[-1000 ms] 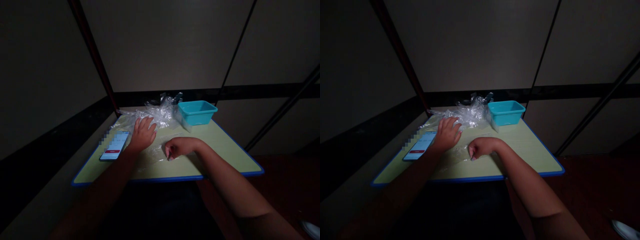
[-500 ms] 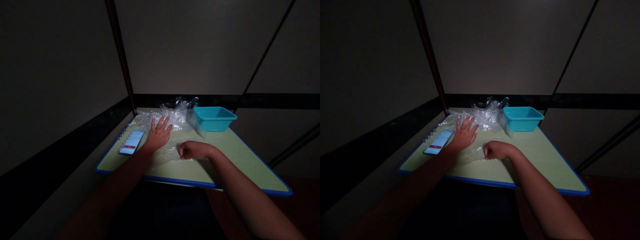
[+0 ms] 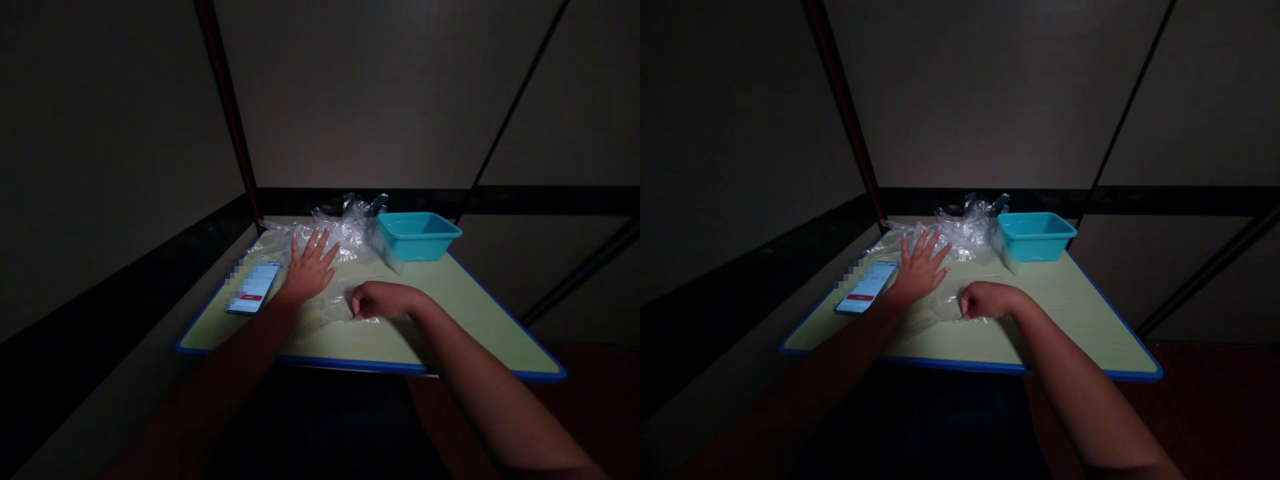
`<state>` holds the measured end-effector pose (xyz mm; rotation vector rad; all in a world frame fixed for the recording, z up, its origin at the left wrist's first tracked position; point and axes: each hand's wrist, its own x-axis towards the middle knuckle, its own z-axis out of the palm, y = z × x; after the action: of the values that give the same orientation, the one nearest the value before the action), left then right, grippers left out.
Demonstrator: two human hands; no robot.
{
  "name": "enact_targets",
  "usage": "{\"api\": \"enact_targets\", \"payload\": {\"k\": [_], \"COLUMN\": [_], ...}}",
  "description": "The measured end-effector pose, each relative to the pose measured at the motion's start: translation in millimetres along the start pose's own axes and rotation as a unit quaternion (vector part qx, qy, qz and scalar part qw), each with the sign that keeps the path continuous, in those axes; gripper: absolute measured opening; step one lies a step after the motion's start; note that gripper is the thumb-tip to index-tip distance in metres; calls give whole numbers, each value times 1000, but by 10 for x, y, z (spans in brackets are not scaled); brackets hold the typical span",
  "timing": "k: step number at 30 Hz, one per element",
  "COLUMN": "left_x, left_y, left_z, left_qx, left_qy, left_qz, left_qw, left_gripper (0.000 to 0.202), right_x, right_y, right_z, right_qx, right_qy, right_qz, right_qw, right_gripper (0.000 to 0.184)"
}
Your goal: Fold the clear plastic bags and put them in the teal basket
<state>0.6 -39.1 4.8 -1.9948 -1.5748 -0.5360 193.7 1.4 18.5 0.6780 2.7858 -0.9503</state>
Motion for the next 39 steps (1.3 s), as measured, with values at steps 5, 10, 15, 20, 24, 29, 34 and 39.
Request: {"api": "enact_targets", "payload": {"k": [5,10,15,20,24,29,34,39], "left_x": [6,-5,-16,-6,14,-14,-47,-54], "left_y": [12,-11,-34,-109,-117,-43,8,29], "left_z": [6,51,70,110,-2,-179,-183,-179], "left_qx": [-6,-12,-42,-214,-447,-579,-535,-493], "left_qy": [-17,-25,-23,-37,-87,-241,-317,-362], "left_qz": [13,10,4,-55,-68,-32,-7,6], "left_qw": [1000,1000,999,975,888,778,783,791], "left_gripper": [68,64,59,39,34,30,32,27], "right_x": [-5,-1,18,40,47,58,74,73], "right_y": [-7,-3,38,112,144,172,197,212], "right_z": [-10,-11,-9,-26,-58,-90,-92,-109], "right_qx": [4,3,29,94,124,144,167,183], "right_qy": [2,-4,-12,-12,-7,4,26,23], "right_qz": [-3,-4,-18,-45,-46,-30,-19,-28], "right_qw": [1000,1000,999,994,991,989,985,982], "right_gripper": [15,13,14,15,14,13,13,13]}}
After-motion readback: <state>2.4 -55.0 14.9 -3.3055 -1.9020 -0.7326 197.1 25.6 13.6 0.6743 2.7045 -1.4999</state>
